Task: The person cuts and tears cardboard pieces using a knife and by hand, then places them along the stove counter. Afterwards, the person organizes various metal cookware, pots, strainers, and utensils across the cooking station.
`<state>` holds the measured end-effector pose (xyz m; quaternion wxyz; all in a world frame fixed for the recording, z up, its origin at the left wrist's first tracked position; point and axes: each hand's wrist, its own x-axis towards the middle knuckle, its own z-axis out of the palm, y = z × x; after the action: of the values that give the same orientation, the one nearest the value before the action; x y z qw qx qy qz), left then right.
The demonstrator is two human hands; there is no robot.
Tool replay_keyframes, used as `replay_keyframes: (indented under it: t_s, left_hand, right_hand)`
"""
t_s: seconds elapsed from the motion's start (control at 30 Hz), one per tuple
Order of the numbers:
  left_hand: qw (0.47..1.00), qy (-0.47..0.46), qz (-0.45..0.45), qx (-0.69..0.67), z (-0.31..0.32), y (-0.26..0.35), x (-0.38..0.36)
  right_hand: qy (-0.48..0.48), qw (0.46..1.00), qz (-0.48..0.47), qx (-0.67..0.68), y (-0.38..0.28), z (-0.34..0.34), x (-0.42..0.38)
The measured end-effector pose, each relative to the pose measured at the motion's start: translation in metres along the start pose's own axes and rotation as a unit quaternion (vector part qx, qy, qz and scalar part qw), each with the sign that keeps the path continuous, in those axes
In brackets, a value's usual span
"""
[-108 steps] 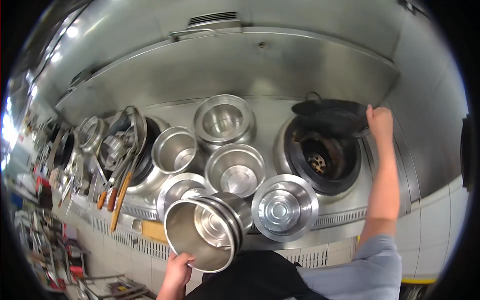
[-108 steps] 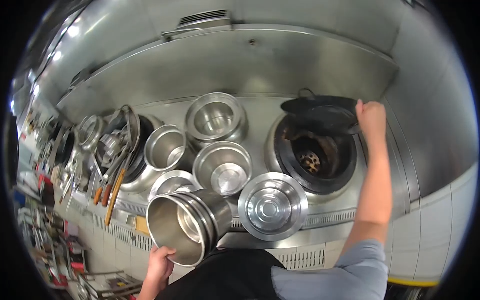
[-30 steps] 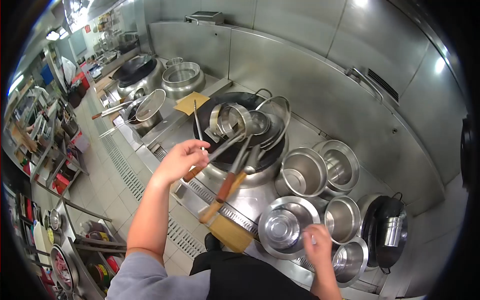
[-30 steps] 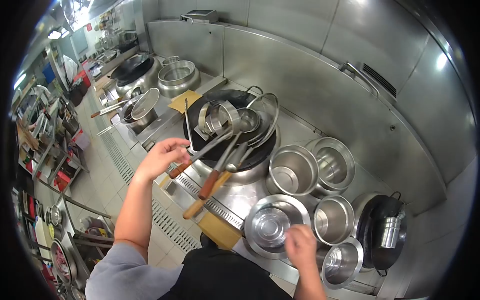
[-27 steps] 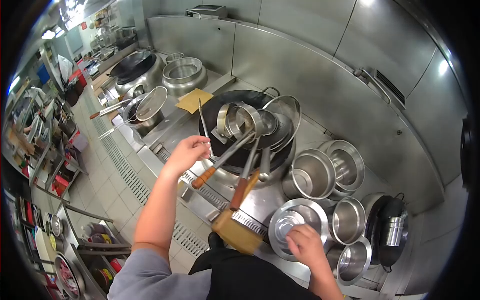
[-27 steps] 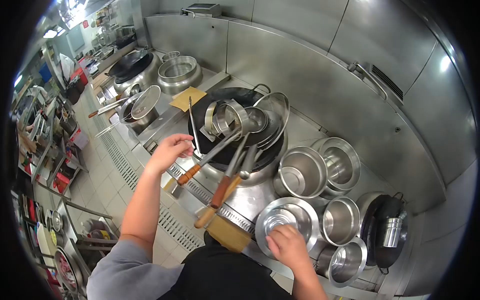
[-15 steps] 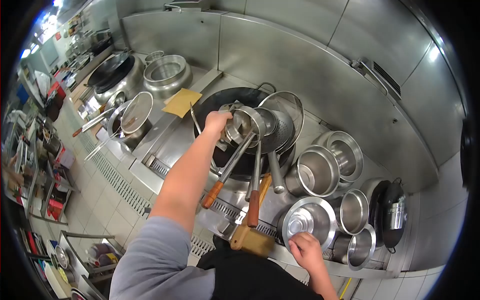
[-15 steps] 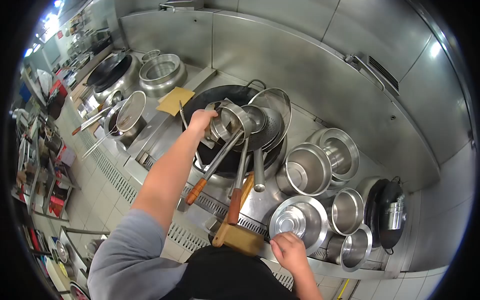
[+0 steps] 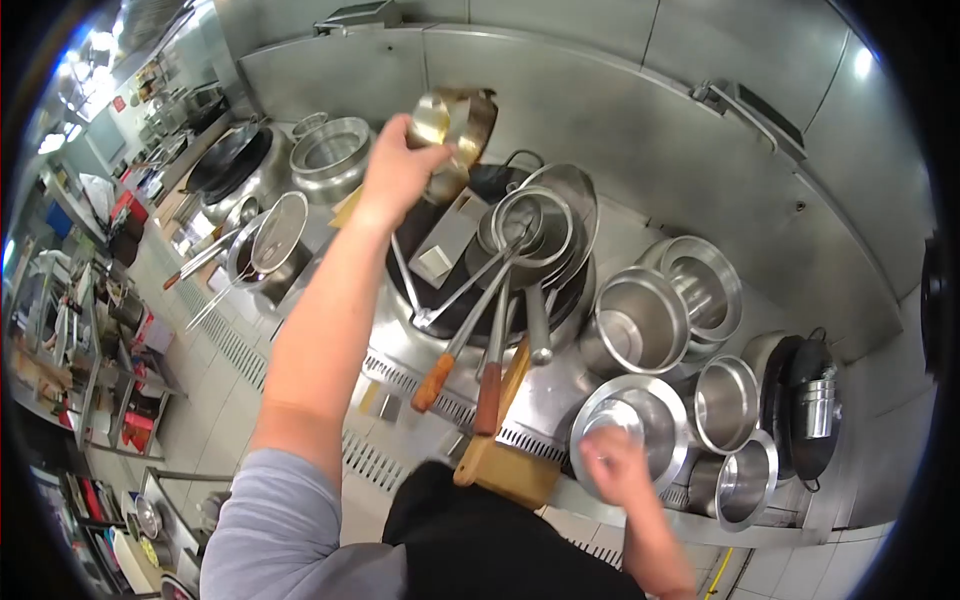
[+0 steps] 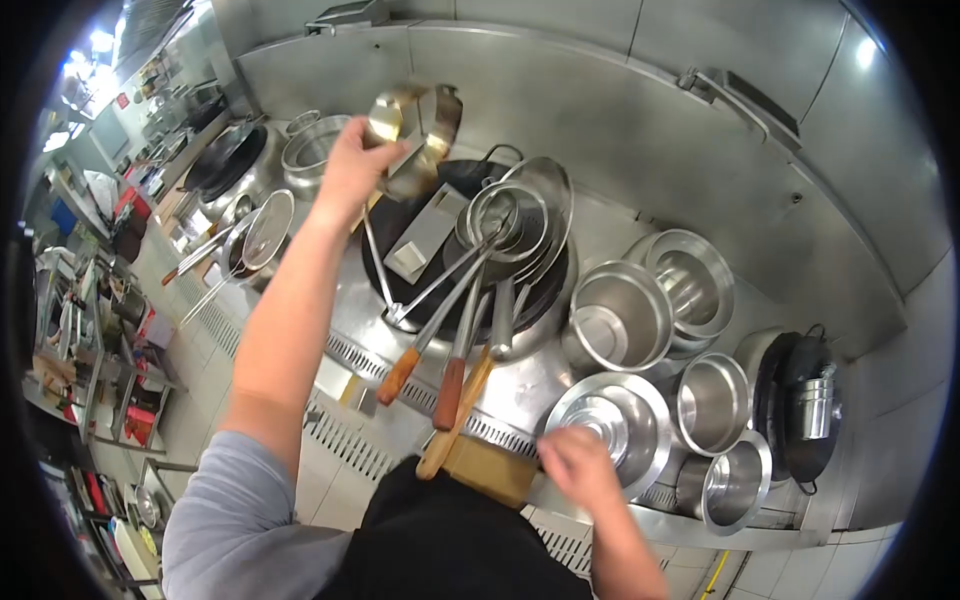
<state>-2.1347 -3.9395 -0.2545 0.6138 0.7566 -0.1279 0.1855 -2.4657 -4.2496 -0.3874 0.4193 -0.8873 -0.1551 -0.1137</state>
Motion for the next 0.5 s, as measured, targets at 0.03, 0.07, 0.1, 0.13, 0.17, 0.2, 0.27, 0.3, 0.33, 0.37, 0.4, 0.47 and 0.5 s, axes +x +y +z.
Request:
replay_keyframes:
  t_s: [0.03,0.07,0.1,0.13,0.17,0.2,0.27,0.3,0.33,0.37,0.4,0.47,0.5]
  left_hand:
    - [0.999,0.005,0.009,0.042,-0.016,0.018,-0.012]
    - [0.996,0.011,0.024,0.08,-0.032,0.037,-0.021]
    - [0.992,0.013,0.028,0.121,-0.052,0.046,-0.031]
    - [0.991,0.001,0.046,0.126,-0.076,0.049,-0.042]
    - [0.986,-0.019,0.043,0.163,-0.101,0.055,-0.055]
    - [0.98,-0.036,0.017,0.194,-0.126,0.059,-0.07]
    - [0.962,-0.072,0.022,0.261,-0.171,0.051,-0.099]
    - [0.967,-0.111,-0.005,0.231,-0.193,0.031,-0.108]
    - [0.957,-0.135,-0.047,0.252,-0.208,0.018,-0.118]
    - [0.944,-0.156,-0.037,0.289,-0.218,-0.008,-0.127]
    - [0.929,-0.176,-0.026,0.324,-0.229,-0.034,-0.135]
    - [0.914,-0.198,-0.037,0.351,-0.242,-0.083,-0.152]
    - [0.917,-0.214,-0.016,0.336,-0.249,-0.105,-0.159]
  right_hand:
    - [-0.001,1.0,-0.019,0.001,-0.004,-0.005,0.021]
    - [0.008,0.996,-0.077,-0.034,-0.012,-0.01,0.046]
    - [0.021,0.993,-0.105,-0.041,-0.027,-0.014,0.068]
    - [0.027,0.99,-0.127,-0.057,-0.04,-0.017,0.087]
    - [0.032,0.986,-0.148,-0.072,-0.05,-0.018,0.104]
    - [0.031,0.986,-0.147,-0.076,-0.057,-0.015,0.119]
    - [0.01,0.992,-0.108,-0.067,-0.065,-0.007,0.148]
    - [-0.018,0.992,-0.085,-0.096,-0.07,-0.002,0.163]
    - [-0.048,0.989,-0.063,-0.127,-0.074,0.002,0.181]
    - [-0.07,0.988,-0.047,-0.133,-0.066,0.013,0.202]
    - [-0.102,0.985,-0.022,-0.135,-0.065,0.023,0.223]
    - [-0.175,0.97,0.042,-0.163,-0.053,0.045,0.272]
    - [-0.18,0.961,0.068,-0.197,-0.046,0.058,0.293]
